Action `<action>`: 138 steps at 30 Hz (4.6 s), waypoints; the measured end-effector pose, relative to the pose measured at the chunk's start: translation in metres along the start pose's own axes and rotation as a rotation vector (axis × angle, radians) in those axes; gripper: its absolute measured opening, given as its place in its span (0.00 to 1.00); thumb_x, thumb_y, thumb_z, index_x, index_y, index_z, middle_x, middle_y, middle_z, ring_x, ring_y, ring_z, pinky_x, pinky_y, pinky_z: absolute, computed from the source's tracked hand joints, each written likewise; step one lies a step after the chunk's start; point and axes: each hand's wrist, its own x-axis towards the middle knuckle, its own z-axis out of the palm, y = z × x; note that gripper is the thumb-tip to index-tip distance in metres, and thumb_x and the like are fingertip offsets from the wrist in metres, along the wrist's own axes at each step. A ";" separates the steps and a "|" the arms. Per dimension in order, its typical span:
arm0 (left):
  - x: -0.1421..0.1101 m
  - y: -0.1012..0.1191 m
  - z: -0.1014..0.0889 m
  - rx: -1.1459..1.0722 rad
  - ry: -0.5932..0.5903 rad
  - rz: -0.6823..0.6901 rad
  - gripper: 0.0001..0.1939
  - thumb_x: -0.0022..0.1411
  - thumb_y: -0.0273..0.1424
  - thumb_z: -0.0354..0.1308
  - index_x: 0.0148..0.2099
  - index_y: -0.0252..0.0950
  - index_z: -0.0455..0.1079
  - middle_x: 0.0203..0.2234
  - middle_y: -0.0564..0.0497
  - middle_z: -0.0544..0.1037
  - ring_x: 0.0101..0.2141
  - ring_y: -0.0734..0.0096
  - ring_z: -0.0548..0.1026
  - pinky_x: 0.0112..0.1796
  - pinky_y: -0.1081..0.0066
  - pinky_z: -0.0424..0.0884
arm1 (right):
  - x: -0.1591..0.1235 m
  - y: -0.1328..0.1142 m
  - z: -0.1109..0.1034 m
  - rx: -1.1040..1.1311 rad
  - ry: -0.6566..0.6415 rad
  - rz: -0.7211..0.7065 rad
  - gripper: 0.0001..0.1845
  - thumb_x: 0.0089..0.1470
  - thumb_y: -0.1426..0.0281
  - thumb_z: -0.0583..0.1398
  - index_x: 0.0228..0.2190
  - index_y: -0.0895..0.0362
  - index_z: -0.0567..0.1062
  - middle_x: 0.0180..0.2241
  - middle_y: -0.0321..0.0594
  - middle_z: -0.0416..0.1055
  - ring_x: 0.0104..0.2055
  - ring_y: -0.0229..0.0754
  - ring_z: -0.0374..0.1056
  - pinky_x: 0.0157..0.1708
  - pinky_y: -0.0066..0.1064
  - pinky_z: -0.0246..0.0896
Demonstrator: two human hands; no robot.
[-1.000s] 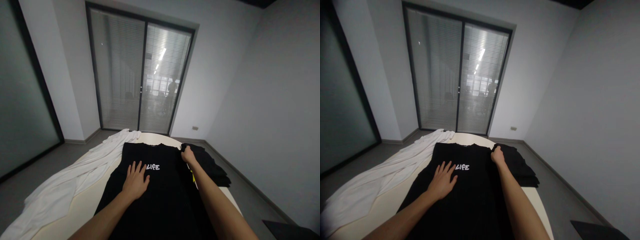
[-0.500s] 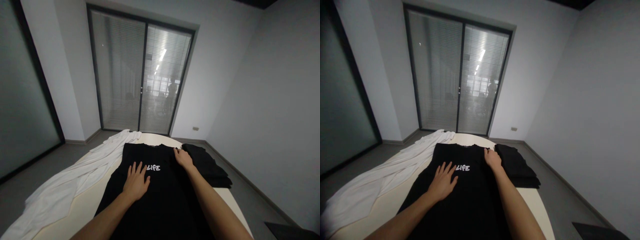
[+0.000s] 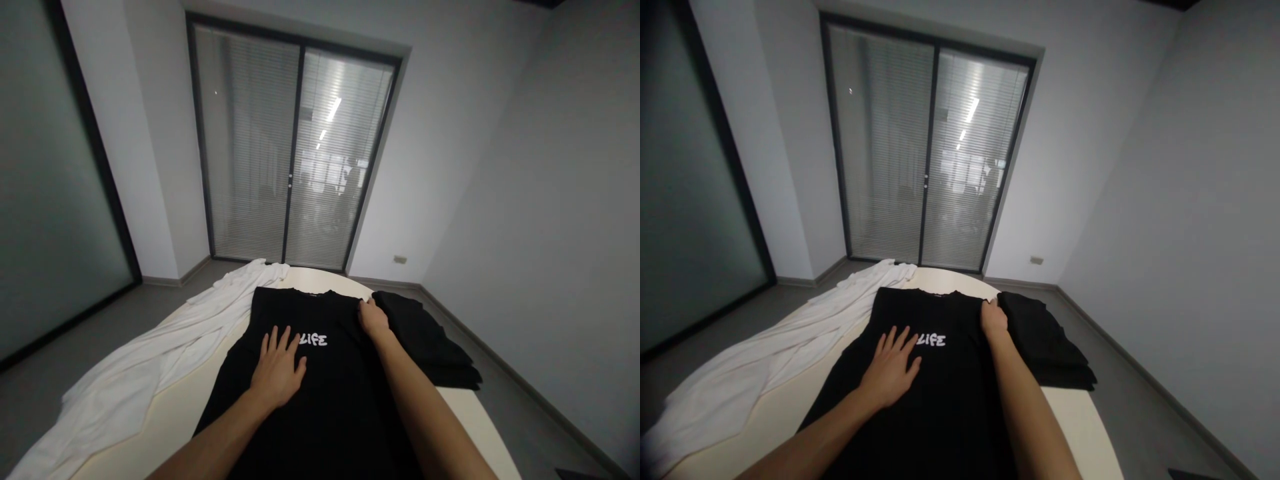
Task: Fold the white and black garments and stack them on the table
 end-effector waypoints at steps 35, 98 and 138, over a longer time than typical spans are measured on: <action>0.011 -0.087 -0.025 0.090 0.046 -0.218 0.23 0.67 0.33 0.49 0.61 0.32 0.68 0.54 0.39 0.73 0.52 0.55 0.70 0.52 0.61 0.65 | -0.098 -0.062 0.043 0.208 -0.017 -0.217 0.40 0.62 0.43 0.43 0.67 0.49 0.56 0.71 0.41 0.44 0.72 0.59 0.33 0.66 0.56 0.26; -0.003 -0.052 -0.059 -0.456 -0.205 -0.135 0.08 0.62 0.35 0.57 0.39 0.40 0.61 0.21 0.58 0.72 0.23 0.70 0.72 0.25 0.73 0.59 | -0.038 -0.208 0.026 0.720 -0.186 -0.175 0.12 0.53 0.71 0.58 0.37 0.63 0.78 0.33 0.48 0.78 0.38 0.46 0.75 0.36 0.28 0.66; -0.021 -0.005 -0.044 -0.183 -0.341 0.210 0.38 0.67 0.43 0.49 0.73 0.33 0.45 0.70 0.40 0.48 0.69 0.54 0.44 0.66 0.50 0.38 | -0.066 -0.106 0.044 0.276 -0.180 -0.073 0.38 0.65 0.49 0.41 0.69 0.53 0.49 0.72 0.47 0.35 0.72 0.62 0.27 0.64 0.64 0.21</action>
